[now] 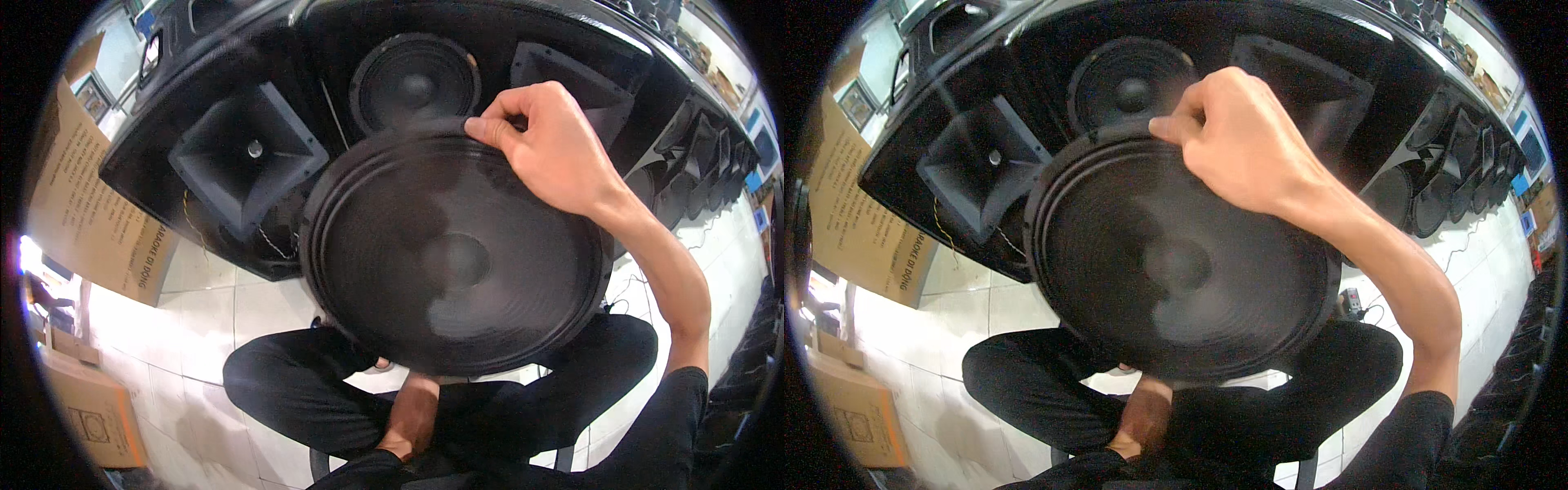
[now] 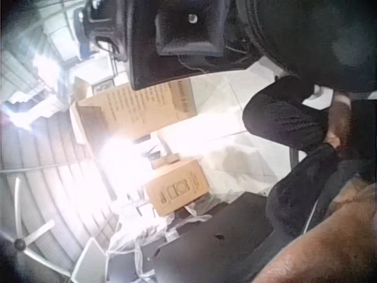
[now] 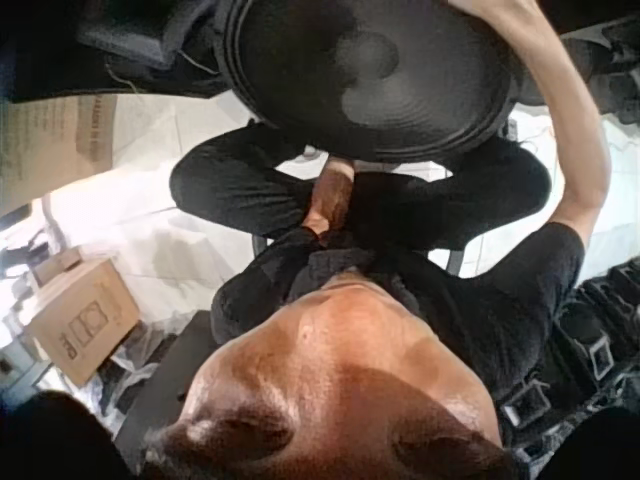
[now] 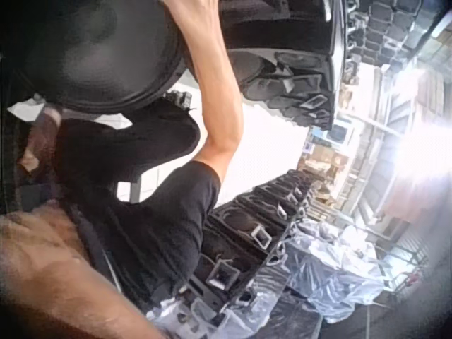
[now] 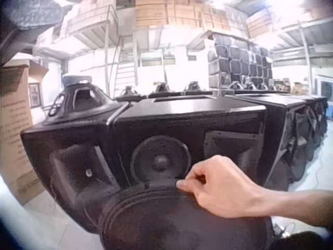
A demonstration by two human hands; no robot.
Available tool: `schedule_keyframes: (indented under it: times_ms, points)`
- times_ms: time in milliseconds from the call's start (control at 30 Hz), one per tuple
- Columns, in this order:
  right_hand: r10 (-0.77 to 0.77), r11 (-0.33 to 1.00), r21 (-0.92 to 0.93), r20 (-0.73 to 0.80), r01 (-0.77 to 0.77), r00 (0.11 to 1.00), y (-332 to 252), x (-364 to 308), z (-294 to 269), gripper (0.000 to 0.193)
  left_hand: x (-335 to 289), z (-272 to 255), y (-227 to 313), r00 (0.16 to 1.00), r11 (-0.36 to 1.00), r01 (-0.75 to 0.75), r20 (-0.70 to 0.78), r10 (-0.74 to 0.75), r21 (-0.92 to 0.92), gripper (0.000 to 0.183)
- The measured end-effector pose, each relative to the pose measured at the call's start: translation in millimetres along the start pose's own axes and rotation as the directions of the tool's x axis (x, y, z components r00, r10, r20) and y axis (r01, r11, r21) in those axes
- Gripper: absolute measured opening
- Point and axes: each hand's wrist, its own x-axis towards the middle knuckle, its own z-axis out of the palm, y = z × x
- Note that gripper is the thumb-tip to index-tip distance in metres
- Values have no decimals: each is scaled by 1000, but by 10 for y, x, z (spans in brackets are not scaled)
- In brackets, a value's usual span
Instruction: The person sits on the floor and uses a soldering iron and solder to connect wires to the terminals of a large speaker driver and a horn tweeter inside a speaker cabinet. The person solders multiple connections, then places the speaker driver into the cabinet.
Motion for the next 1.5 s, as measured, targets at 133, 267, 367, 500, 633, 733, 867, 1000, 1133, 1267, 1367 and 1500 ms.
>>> schedule_keyframes:
  times_ms: [133, 267, 367, 500, 633, 733, 867, 1000, 1133, 1267, 1367, 1500]
  points:
    - [-82, 995, -57, 49, 85, 995, 256, -122, 248, 26, 549, 639, -51, 999, 992, -25, -23, 22, -126, 74]
    - [-18, 985, -171, 75, 30, 997, 693, -351, 434, 20, 653, 837, -269, 978, 979, -30, -210, -12, -200, 78]
    - [-56, 985, -159, 108, 72, 993, 1009, -559, 604, 14, 600, 667, -501, 995, 970, -8, -103, -17, -245, 99]
    - [-87, 985, -140, 127, 104, 988, 1282, -702, 875, 13, 716, 605, -445, 998, 966, 62, 32, -56, -251, 102]
    - [-264, 944, -147, 204, 297, 943, 1347, -794, 1087, 9, 824, 811, -326, 964, 953, -16, 248, 94, -302, 91]
    - [-337, 917, -182, 124, 355, 933, 1434, -703, 1133, 9, 1267, 840, -371, 952, 980, -52, 287, 106, -190, 90]
    - [-378, 882, -259, 108, 393, 920, 1531, -598, 1194, 11, 1541, 1094, -385, 965, 948, 58, 260, 27, -314, 89]
    - [-443, 807, -413, 51, 423, 895, 1556, -333, 1380, 17, 1784, 1507, -297, 966, 928, 9, 244, 89, -373, 94]
    - [-409, 764, -534, 31, 361, 912, 1789, -224, 1569, 19, 2043, 1510, -250, 956, 950, 8, 282, 85, -313, 92]
    - [-271, 762, -591, 80, 265, 959, 2077, -183, 1708, 18, 2209, 1426, -225, 943, 975, -42, 313, 111, -219, 92]
    - [51, 789, -612, 145, 49, 988, 2064, -37, 1675, 20, 2256, 1341, -138, 946, 978, -86, 293, 140, -191, 97]
    - [225, 827, -549, 123, -123, 967, 2217, -36, 1637, 27, 1982, 1480, -253, 970, 981, -82, 210, 119, -178, 106]
